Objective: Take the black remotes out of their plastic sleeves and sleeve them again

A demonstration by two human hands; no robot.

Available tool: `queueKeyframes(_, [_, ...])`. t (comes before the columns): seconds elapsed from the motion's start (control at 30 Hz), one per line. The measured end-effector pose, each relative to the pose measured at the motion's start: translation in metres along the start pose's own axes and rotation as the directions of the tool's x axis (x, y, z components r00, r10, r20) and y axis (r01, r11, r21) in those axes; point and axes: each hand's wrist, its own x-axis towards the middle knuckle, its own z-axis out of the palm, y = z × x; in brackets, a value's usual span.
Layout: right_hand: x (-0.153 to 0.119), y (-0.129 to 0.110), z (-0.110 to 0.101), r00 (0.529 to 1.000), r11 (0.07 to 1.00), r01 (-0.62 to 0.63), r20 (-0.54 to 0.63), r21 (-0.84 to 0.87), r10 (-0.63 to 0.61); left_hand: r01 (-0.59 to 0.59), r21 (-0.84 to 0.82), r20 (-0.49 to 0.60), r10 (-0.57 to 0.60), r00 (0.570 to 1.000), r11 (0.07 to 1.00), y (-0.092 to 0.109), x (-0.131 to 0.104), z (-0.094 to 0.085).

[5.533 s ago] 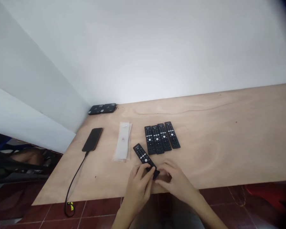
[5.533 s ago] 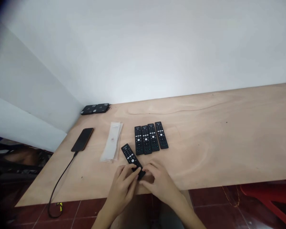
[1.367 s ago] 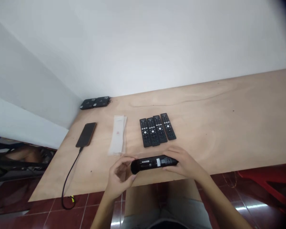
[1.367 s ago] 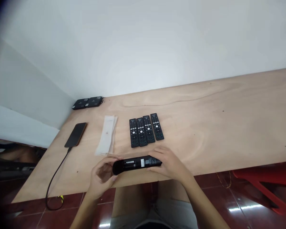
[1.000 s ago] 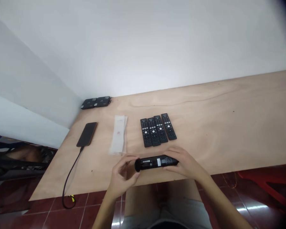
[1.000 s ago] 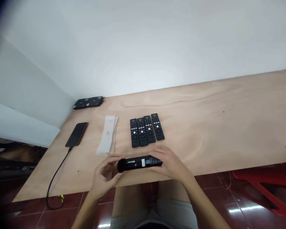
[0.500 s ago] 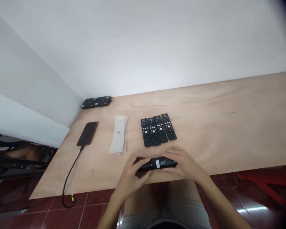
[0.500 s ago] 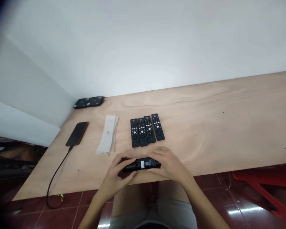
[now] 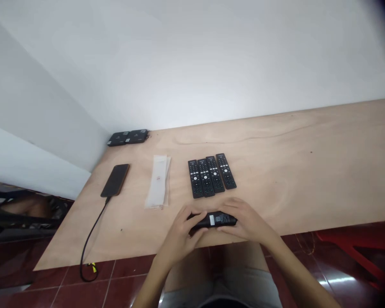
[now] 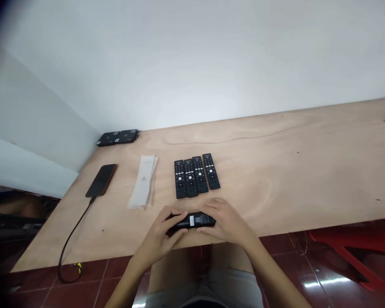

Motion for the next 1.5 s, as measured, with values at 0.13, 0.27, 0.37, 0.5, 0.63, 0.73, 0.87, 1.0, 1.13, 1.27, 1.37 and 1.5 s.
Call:
queueKeyframes(0.13, [-0.003,0.003,0.001,0.996,0.997,0.003,-0.089,0.081,0.004,0.044,-0.015,-0.020,-0.044,0.999,0.999,0.003,0.001,-0.001])
queueKeyframes(0.27, [-0.009,0.009,0.002,0.985,0.992,-0.043,-0.163,0.118,0.062,0.077,-0.035,-0.022,-0.077,0.997,0.996,0.007,0.001,-0.002])
queueKeyframes(0.37, [-0.011,0.011,0.001,0.981,0.993,-0.073,-0.174,0.090,0.088,0.082,-0.033,-0.032,-0.083,0.996,0.996,0.007,0.001,-0.002])
queueKeyframes(0.5, [-0.009,0.010,0.001,0.975,0.992,-0.092,-0.194,0.081,0.106,0.115,-0.021,-0.092,-0.117,0.989,0.993,0.003,0.003,0.003])
queueKeyframes(0.63, [-0.014,0.013,-0.002,0.976,0.996,-0.082,-0.201,0.032,0.087,0.144,-0.012,-0.122,-0.144,0.982,0.990,-0.001,0.003,0.008])
queueKeyframes(0.73, [-0.021,0.016,-0.005,0.986,0.999,-0.055,-0.157,0.000,0.054,0.152,-0.009,-0.126,-0.152,0.980,0.988,0.000,0.005,0.009])
queueKeyframes(0.87, [-0.025,0.018,-0.007,0.989,0.998,-0.060,-0.138,-0.008,0.059,0.134,-0.022,-0.105,-0.135,0.985,0.991,0.002,0.005,0.005])
queueKeyframes(1.0, [-0.023,0.018,-0.007,0.993,0.999,-0.043,-0.111,-0.013,0.042,0.071,0.098,-0.262,-0.043,0.964,0.993,-0.008,-0.004,-0.013])
queueKeyframes(1.13, [-0.021,0.017,-0.008,0.992,0.998,-0.056,-0.113,-0.006,0.055,0.159,0.381,-0.453,0.034,0.891,0.911,-0.035,-0.016,-0.053])
queueKeyframes(1.27, [-0.022,0.017,-0.007,0.992,0.998,-0.058,-0.114,0.001,0.057,0.179,0.616,-0.346,0.060,0.936,0.767,-0.062,-0.021,-0.093])
queueKeyframes(1.37, [-0.023,0.018,-0.005,0.990,0.997,-0.079,-0.118,0.003,0.079,0.144,0.666,-0.301,0.087,0.949,0.732,-0.065,-0.020,-0.105])
queueKeyframes(1.5, [-0.023,0.017,-0.007,0.984,0.992,-0.117,-0.129,0.048,0.122,0.154,0.540,-0.337,0.046,0.940,0.828,-0.039,-0.017,-0.088])
